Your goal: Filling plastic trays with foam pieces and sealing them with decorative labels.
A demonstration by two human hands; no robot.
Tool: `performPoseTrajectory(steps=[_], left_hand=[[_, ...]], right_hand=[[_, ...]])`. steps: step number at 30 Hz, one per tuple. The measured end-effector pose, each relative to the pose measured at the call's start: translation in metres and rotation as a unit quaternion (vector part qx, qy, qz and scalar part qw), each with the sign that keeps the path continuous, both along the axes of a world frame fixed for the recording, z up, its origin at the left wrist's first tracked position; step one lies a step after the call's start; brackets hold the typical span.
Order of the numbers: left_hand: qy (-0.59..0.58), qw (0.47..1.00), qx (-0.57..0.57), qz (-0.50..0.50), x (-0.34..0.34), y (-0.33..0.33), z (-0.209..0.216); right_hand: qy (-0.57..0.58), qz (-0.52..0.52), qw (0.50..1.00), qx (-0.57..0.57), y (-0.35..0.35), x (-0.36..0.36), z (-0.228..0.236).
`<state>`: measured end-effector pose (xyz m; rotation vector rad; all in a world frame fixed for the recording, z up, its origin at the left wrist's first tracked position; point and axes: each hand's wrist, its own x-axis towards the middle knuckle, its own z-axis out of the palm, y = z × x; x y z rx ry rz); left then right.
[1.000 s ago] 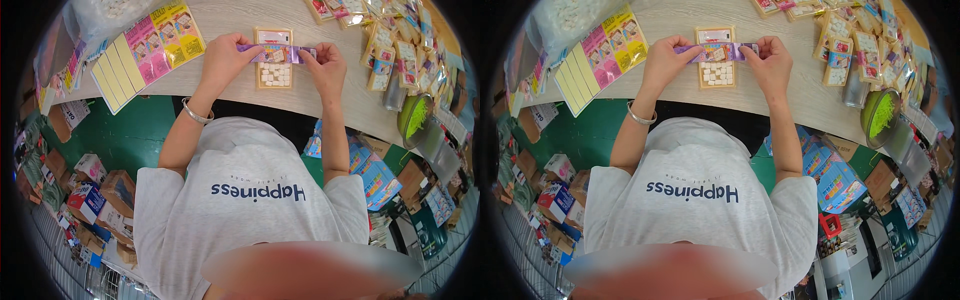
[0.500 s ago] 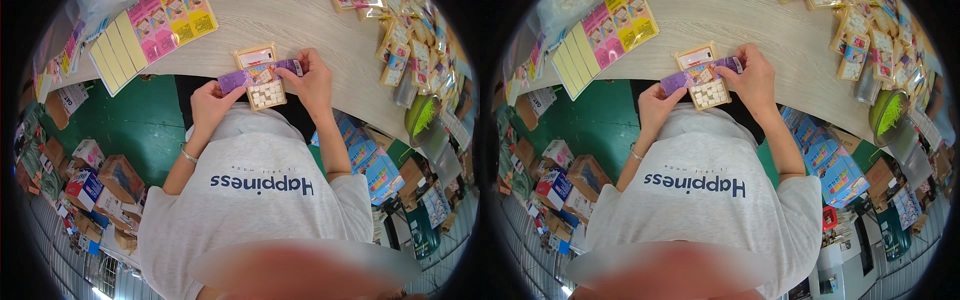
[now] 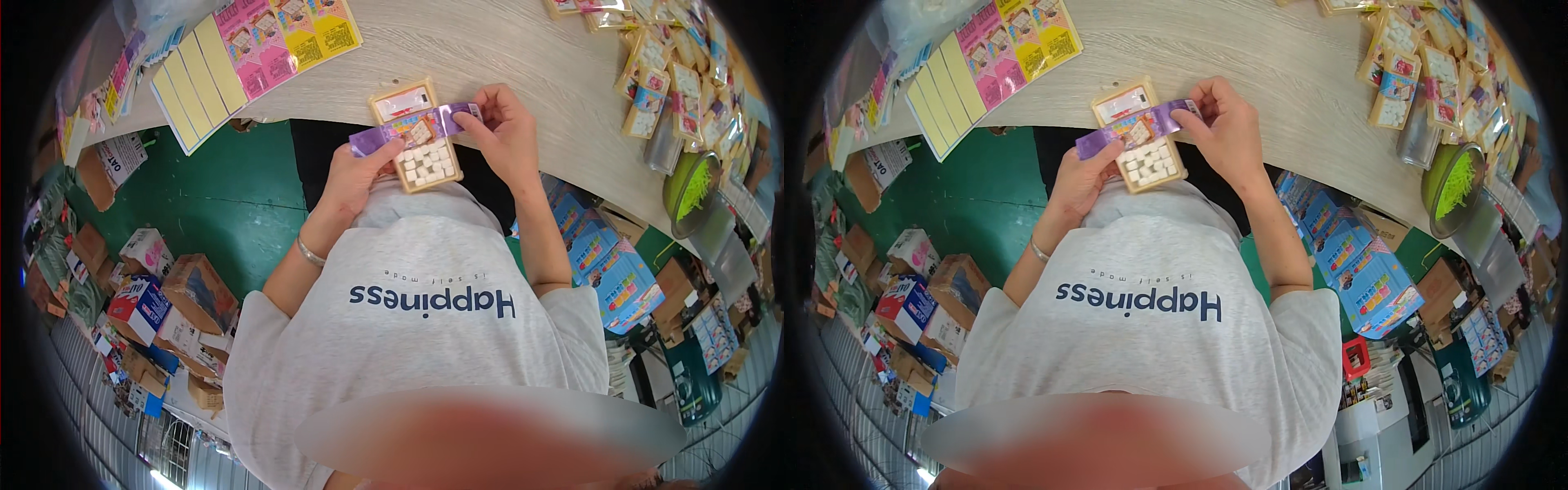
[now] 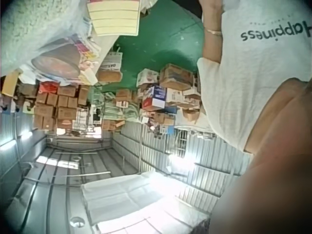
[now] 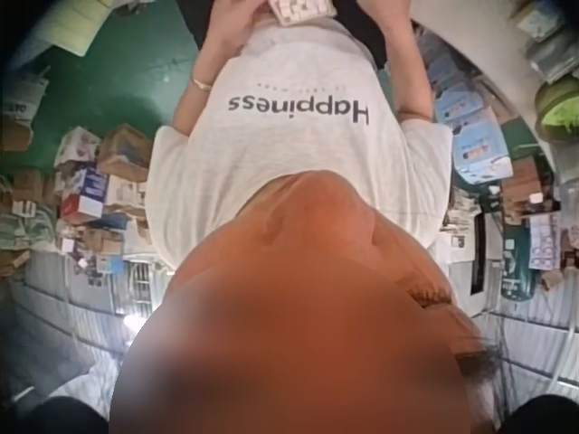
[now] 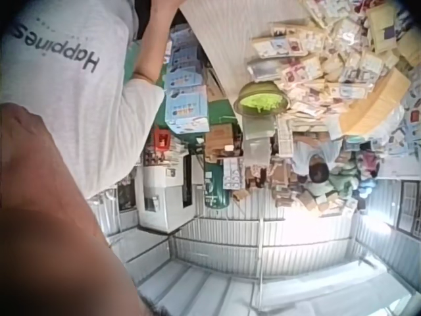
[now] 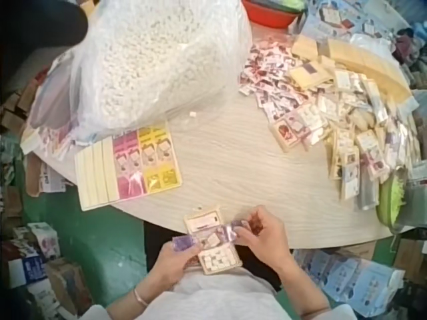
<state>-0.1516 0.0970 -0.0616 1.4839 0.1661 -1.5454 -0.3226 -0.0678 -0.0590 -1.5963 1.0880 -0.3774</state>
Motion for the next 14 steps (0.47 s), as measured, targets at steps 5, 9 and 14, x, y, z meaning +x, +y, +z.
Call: performPoseTrajectory(steps=[5,9,14], left_hand=[[0.161,0.963,-0.187,0.105,-0.001,0.008,0.015],[0.200,0.945,-0.246,0.081,0.002,-0.008,0.016],[0.132,0.961,-0.242,0.016,0.009,-0.025,0.024]], right_hand=[[-0.226,0.014,0.917,0.328,-0.005,0.001,0.010],[-0.356,-0.011,0.804,0.476,0.008,0.018,0.028],[-0.292,-0.003,0.883,0.368,0.010,0.004,0.036]])
